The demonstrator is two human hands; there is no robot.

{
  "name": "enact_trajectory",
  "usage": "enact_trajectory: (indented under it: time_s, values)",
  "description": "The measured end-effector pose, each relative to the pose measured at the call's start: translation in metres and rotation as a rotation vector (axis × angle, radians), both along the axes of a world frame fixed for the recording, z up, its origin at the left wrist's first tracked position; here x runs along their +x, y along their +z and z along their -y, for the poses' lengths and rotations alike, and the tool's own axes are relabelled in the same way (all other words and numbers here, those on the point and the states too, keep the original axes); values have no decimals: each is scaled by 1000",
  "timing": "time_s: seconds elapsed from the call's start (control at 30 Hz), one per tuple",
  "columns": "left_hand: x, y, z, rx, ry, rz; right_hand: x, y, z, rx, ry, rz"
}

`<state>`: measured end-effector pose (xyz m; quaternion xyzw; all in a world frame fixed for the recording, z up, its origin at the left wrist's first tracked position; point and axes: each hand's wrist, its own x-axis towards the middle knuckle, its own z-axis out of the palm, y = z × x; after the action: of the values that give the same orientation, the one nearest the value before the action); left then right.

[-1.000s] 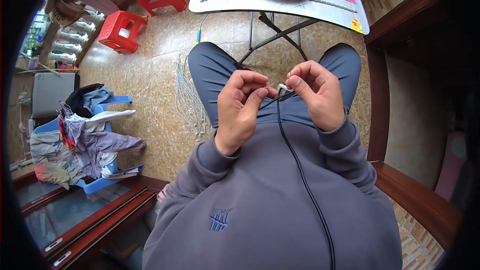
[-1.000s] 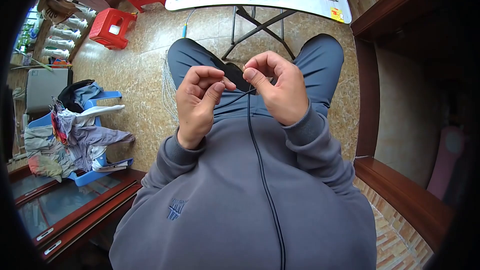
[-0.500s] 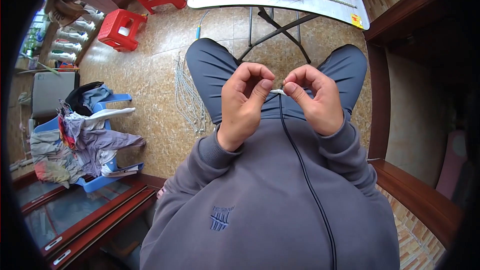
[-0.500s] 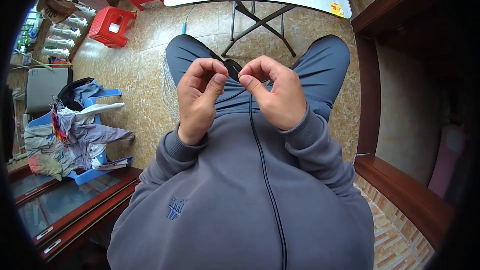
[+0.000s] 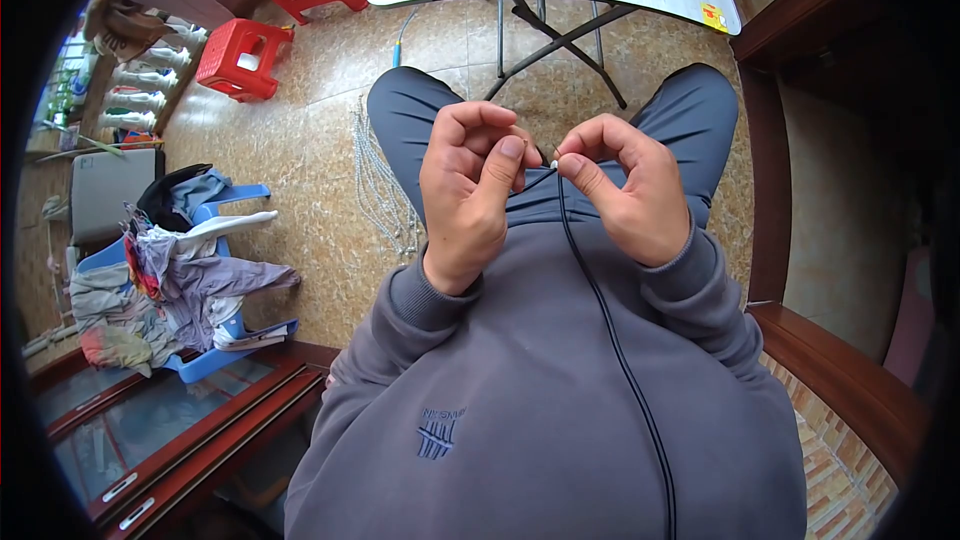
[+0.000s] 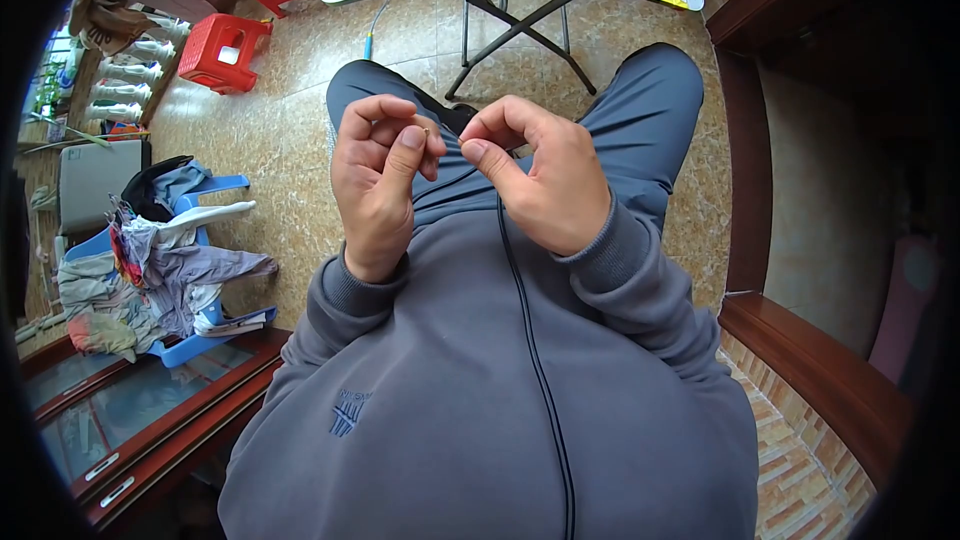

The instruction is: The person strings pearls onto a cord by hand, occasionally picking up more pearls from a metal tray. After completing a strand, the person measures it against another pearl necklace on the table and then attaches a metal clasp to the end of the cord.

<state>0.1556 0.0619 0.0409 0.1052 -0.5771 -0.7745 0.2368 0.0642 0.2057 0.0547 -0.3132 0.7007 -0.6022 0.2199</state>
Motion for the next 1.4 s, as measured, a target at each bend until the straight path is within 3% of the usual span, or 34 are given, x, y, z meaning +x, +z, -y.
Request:
enact_trajectory:
  time_s: [0.23, 0.37, 1.4]
  values:
    - [4, 0, -1, -79, -4, -16, 4, 6, 0, 36, -3, -44]
    - [4, 0, -3, -92, 5, -36, 6, 4, 2, 60, -31, -198]
    - [8, 1, -4, -96, -15, 37, 4, -4, 3, 21, -42, -291]
